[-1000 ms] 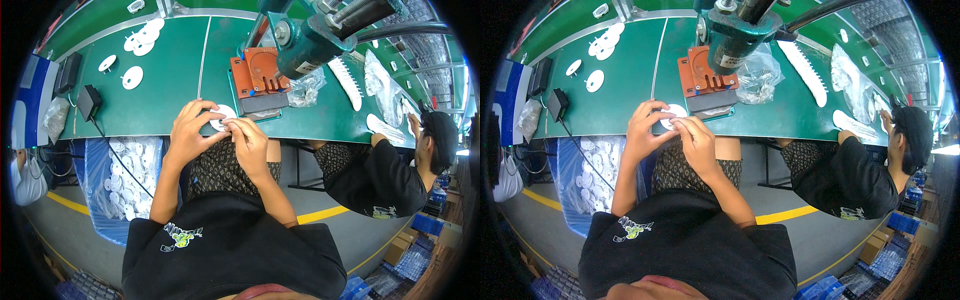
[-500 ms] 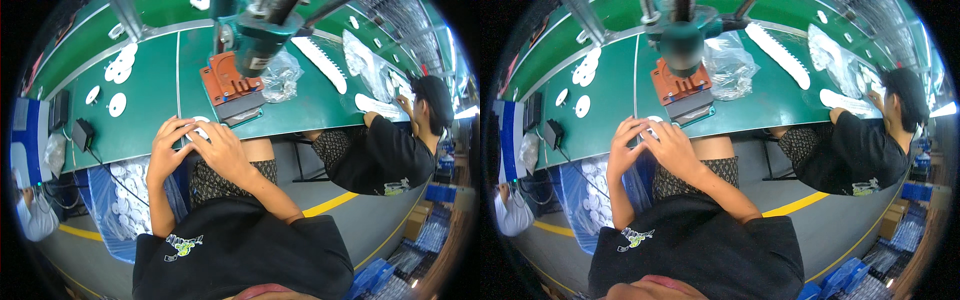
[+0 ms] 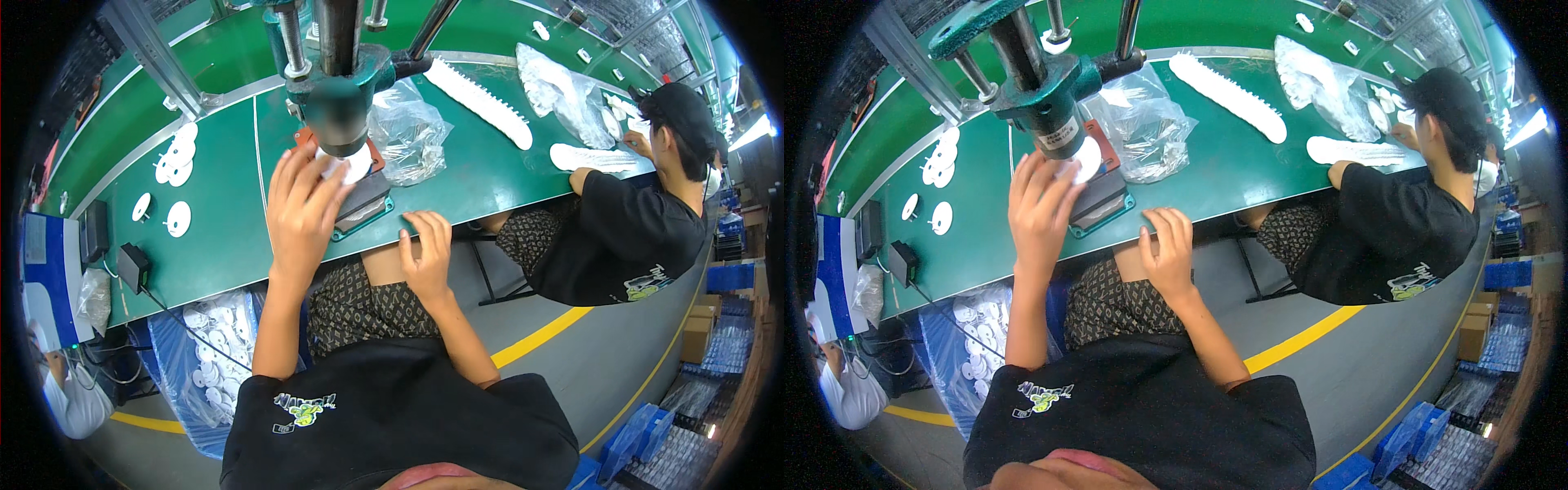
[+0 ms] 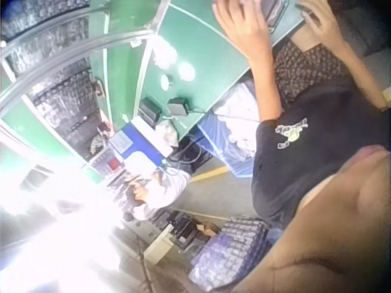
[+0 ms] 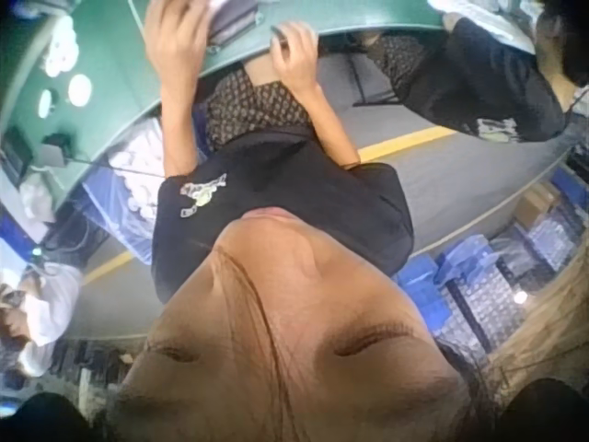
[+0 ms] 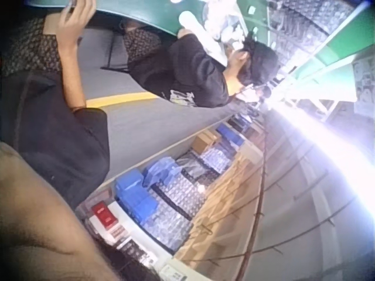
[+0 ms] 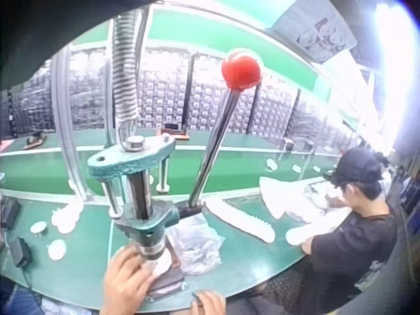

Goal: The person assembles plastic disks and metal brackets by hand, using a manual press machine to join the components.

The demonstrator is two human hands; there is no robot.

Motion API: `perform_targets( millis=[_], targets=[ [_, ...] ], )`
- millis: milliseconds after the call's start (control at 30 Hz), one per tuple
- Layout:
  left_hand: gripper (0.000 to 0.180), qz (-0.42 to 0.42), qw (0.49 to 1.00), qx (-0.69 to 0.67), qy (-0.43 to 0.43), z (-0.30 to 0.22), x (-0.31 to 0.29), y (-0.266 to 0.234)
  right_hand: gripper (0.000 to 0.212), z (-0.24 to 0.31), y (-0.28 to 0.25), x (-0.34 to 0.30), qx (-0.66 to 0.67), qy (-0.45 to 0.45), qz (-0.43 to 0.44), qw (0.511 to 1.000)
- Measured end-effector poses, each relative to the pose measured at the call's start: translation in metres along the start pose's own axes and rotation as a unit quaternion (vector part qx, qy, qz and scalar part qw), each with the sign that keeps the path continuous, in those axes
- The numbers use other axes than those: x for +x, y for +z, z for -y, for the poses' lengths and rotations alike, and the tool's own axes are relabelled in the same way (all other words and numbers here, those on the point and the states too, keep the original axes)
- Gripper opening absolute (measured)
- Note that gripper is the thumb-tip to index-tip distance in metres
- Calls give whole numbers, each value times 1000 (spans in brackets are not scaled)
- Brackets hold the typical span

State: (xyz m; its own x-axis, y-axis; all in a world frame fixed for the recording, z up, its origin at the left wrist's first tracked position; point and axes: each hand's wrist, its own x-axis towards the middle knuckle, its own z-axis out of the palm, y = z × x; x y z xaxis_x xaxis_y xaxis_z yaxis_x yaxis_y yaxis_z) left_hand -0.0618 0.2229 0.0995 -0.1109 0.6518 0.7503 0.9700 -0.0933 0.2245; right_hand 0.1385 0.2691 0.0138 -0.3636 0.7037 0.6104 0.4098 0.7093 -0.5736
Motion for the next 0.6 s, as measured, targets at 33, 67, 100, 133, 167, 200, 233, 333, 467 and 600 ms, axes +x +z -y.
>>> perform_targets(
  millis=[33,67,100,133,167,200,233,333,467,600],
  targets=[
    [33,-5,1000,3,-1,0,1,-2,25,4,0,1,14,9,0,1000],
    [34,10,999,19,-32,-1,3,-2,29,7,-3,5,25,31,5,999],
    [35,26,997,34,-63,-1,3,-2,29,7,-6,15,24,28,2,999],
    [45,60,995,35,-69,-3,0,-6,33,6,-11,29,62,44,-29,997],
    [45,60,995,34,-65,-10,-1,-6,38,11,-23,49,100,65,-61,991],
    [49,66,994,32,-79,-17,-3,-4,49,10,-33,81,84,-15,-123,989],
    [53,72,992,33,-95,-20,-3,-3,50,24,-50,117,75,-55,-156,983],
    [59,62,995,32,-75,-13,13,1,46,73,-85,246,200,-256,-325,888],
    [65,81,986,-94,-110,7,23,13,23,155,-104,333,352,-123,-175,911],
    [64,82,982,-125,-119,11,20,9,24,127,-142,267,475,-125,34,870]
  ],
)
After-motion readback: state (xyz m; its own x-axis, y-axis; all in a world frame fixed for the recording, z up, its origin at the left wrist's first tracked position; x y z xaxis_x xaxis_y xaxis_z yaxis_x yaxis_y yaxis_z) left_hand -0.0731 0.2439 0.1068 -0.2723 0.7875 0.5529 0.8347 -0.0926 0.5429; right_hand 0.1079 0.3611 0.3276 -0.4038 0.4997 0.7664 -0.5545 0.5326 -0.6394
